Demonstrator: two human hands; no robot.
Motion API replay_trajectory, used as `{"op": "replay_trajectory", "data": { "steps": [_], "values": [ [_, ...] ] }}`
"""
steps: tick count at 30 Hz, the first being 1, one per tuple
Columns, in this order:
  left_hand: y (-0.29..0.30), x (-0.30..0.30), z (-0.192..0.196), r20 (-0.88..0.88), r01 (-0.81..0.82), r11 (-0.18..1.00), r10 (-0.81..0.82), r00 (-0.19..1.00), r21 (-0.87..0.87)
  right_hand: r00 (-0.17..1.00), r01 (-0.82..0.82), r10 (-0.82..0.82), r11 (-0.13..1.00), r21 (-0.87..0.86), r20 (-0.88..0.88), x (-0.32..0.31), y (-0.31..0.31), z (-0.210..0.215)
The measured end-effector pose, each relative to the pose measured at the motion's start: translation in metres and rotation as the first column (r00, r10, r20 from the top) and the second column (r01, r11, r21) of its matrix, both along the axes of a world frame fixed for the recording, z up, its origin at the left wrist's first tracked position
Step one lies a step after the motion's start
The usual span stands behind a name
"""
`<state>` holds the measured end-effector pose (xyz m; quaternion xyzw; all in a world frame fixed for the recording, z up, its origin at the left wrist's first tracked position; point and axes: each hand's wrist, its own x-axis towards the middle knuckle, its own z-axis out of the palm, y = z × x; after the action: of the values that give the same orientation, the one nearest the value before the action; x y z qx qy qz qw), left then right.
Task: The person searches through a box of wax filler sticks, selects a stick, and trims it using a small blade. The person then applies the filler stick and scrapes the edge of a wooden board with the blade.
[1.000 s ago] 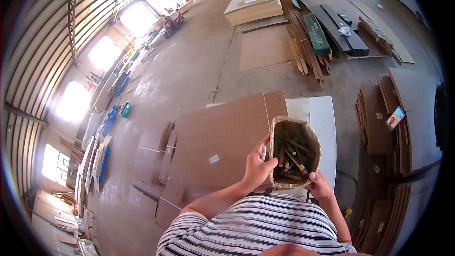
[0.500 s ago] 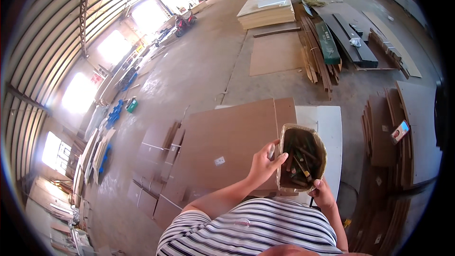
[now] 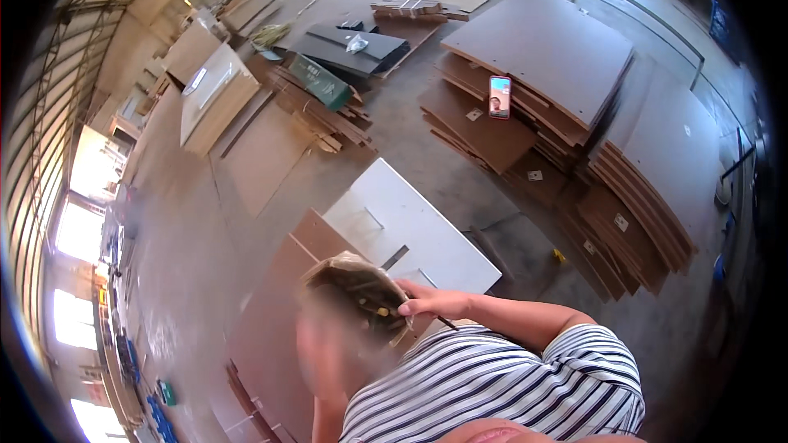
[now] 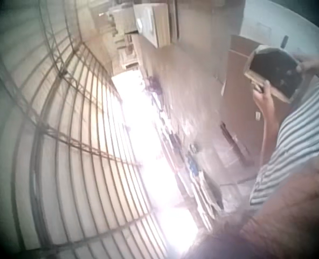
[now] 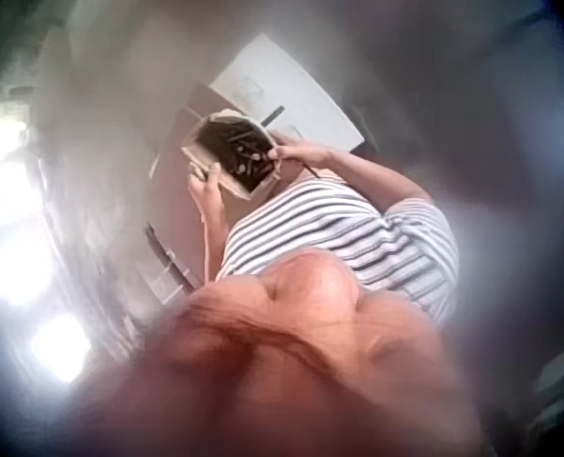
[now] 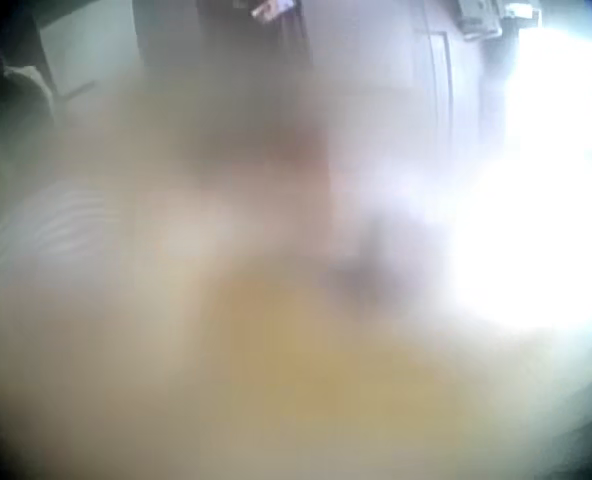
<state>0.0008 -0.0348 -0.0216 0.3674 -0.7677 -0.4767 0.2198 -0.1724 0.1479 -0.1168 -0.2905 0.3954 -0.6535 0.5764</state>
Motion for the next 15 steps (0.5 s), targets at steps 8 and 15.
{"op": "replay_trajectory", "data": {
  "steps": [8, 15],
  "values": [
    [0.001, -0.006, -0.012, -0.186, -0.001, 0.997, 0.016, 0.982, 0.078, 1.0, -0.008, 0.009, 1.0, 0.021, -0.014, 0.002, 0.009, 0.002],
    [-0.006, 0.003, -0.018, -0.06, 0.024, 0.999, -0.027, 0.998, -0.039, 0.999, -0.003, 0.005, 0.998, 0.06, -0.036, 0.006, 0.013, 0.0]
  ]
}}
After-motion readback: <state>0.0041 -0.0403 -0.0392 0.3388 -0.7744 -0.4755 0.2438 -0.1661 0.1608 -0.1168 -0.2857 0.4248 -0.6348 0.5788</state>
